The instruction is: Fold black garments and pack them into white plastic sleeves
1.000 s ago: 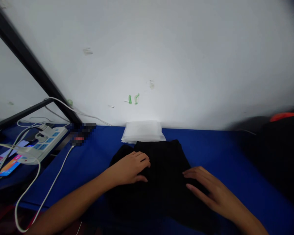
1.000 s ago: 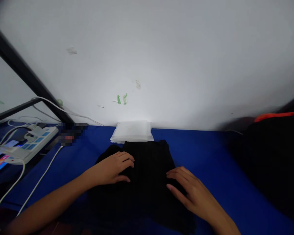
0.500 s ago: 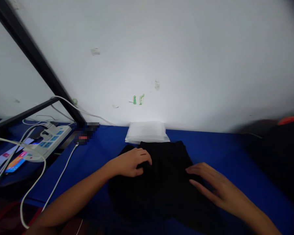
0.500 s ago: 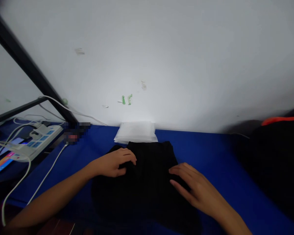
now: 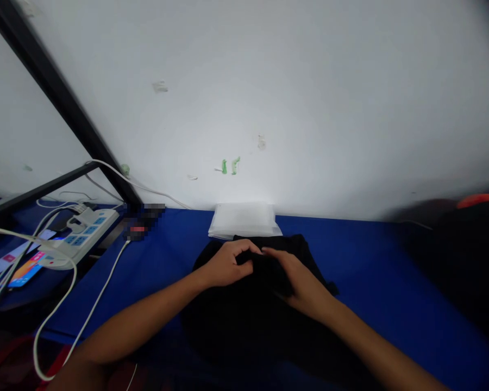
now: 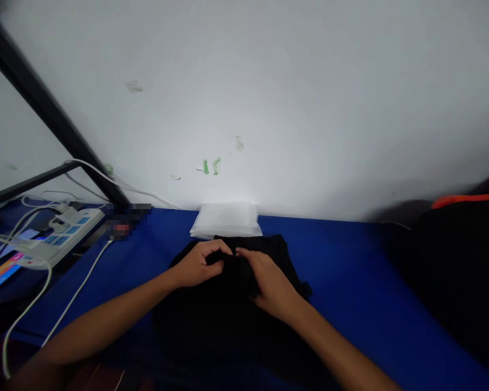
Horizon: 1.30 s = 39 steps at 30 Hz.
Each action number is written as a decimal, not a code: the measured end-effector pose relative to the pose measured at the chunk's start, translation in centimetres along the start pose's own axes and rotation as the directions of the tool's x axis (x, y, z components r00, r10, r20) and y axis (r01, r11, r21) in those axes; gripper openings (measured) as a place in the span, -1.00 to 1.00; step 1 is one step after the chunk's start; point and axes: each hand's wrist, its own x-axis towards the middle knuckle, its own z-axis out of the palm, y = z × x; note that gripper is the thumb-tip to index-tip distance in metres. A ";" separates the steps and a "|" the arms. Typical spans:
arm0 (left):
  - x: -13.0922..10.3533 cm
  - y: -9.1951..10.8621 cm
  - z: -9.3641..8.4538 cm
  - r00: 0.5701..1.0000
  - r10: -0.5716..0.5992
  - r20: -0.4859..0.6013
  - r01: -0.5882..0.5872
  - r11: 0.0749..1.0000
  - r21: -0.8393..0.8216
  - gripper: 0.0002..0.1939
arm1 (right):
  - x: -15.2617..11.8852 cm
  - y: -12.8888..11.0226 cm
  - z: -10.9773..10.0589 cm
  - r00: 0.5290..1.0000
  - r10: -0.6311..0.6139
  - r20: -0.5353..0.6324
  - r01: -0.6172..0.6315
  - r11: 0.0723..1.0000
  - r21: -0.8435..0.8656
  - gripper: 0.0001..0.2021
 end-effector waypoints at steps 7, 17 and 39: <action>1.5 -2.9 -3.8 0.984 0.175 0.037 -0.173 0.879 0.444 -0.80 | -1.1 -0.2 -0.5 0.977 -0.171 -0.127 0.185 0.976 0.112 -0.75; 2.8 -8.8 -6.5 0.999 0.029 0.038 -0.047 0.644 0.764 -0.76 | -1.9 0.6 -0.1 0.976 0.041 0.214 -0.045 0.999 0.010 -0.12; -2.2 1.3 1.0 0.922 0.198 0.332 -0.383 0.573 0.724 -0.29 | -1.4 -0.3 0.5 0.935 -0.354 0.004 0.329 0.864 -0.380 -0.57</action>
